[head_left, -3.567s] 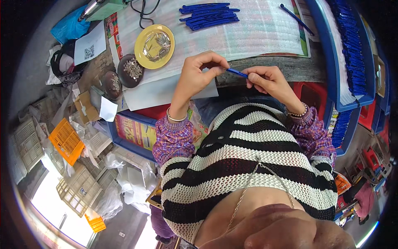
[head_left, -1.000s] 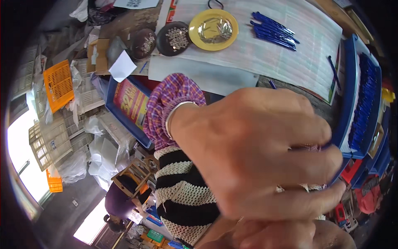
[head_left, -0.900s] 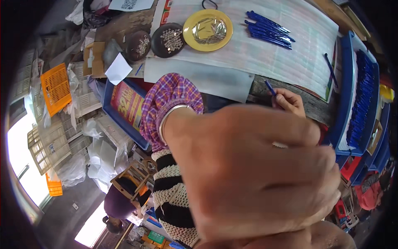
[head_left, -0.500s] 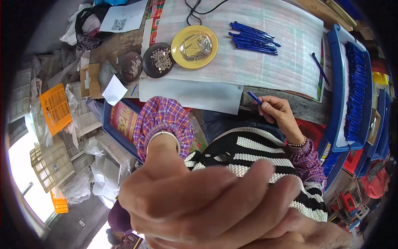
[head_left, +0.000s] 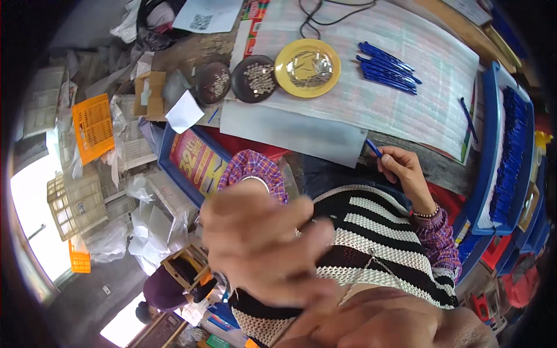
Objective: Assembling plastic pens by inserting ink refills and attaching caps at a manual workstation.
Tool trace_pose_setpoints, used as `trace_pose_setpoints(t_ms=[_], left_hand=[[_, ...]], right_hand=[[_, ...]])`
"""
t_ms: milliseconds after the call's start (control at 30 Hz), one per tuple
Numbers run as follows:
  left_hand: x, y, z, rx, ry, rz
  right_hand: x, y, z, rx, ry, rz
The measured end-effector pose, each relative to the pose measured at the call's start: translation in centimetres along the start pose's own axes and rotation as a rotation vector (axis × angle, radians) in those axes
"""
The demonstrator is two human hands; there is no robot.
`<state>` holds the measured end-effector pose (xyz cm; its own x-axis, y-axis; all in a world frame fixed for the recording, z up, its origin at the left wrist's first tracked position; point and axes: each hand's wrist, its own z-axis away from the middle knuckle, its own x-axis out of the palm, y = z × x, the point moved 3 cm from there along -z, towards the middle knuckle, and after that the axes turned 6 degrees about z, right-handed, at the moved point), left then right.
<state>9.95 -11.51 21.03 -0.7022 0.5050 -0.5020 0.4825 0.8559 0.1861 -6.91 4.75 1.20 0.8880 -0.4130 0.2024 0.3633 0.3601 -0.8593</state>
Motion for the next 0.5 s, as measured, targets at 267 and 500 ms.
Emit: trace_pose_setpoints(t_ms=[267, 500], left_hand=[[-4.1, -13.7, 14.6, -0.837, 0.091, -0.414], [-9.0, -19.8, 25.2, -1.11, 0.062, -0.588]], right_hand=[[1.2, 0.0, -0.4, 0.011, -0.059, 0.034], [1.5, -0.2, -0.6, 0.019, -0.061, 0.081]])
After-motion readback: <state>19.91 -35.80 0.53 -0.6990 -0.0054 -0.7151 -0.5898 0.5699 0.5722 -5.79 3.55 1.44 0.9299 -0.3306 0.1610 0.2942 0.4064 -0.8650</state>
